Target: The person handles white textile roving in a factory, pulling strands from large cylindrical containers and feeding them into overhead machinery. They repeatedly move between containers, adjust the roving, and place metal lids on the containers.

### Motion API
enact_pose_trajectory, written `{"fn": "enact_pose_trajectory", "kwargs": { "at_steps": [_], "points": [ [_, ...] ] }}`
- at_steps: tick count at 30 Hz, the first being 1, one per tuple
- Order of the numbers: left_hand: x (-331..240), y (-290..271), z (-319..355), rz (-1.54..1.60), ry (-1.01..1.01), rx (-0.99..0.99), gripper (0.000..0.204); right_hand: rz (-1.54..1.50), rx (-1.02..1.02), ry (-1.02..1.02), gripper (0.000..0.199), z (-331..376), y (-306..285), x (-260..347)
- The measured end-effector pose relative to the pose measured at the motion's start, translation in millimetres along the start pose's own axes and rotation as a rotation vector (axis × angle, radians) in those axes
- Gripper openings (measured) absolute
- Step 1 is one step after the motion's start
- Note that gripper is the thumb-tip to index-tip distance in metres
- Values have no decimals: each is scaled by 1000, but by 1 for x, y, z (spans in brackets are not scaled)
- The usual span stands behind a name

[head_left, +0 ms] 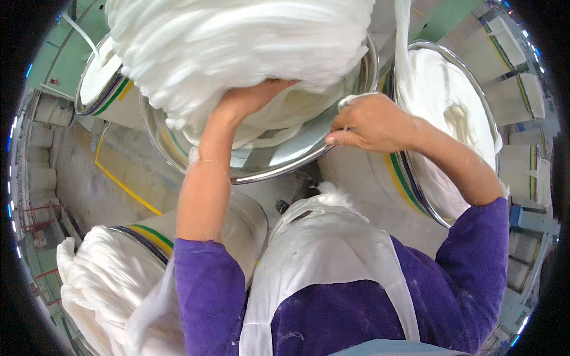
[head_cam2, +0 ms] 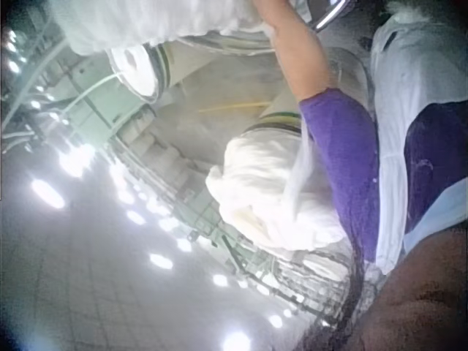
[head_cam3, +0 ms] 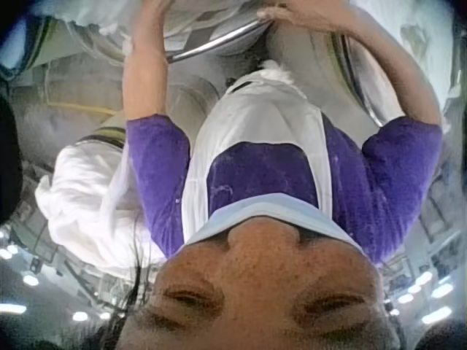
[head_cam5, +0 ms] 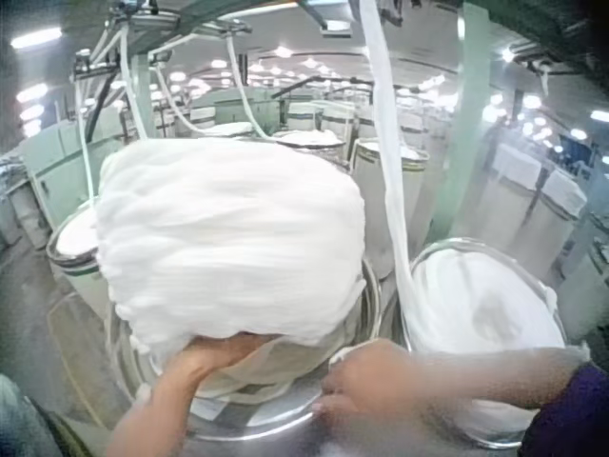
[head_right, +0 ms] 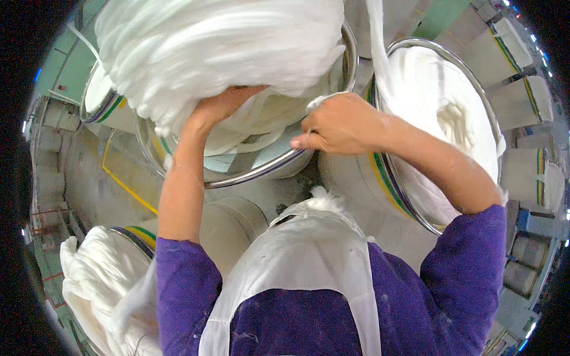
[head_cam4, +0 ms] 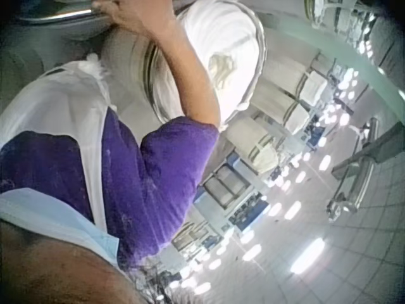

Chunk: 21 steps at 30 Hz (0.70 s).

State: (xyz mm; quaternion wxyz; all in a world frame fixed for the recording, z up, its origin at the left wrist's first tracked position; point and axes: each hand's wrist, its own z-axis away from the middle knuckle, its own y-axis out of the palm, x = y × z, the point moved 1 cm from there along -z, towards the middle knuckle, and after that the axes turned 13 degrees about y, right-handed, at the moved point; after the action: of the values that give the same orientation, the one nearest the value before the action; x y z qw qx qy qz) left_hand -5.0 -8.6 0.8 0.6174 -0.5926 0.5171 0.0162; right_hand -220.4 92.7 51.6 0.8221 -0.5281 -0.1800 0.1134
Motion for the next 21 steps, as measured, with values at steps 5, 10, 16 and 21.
{"fn": "enact_pose_trajectory", "kwargs": {
  "at_steps": [5, 10, 16, 21],
  "points": [
    [13, 8, -1, 243, 20, 34, 67, -23, 293, 61, 69, -30, -8, 2],
    [19, 7, -7, 83, 58, -20, 67, 444, -85, 487, 50, -16, -44, -15],
    [19, 1, -9, 60, 59, 20, 69, 399, -456, 621, 35, -50, -46, -68],
    [15, -3, -11, 50, 89, -41, 66, 166, -413, 619, 29, -59, -35, -79]
  ]
}}
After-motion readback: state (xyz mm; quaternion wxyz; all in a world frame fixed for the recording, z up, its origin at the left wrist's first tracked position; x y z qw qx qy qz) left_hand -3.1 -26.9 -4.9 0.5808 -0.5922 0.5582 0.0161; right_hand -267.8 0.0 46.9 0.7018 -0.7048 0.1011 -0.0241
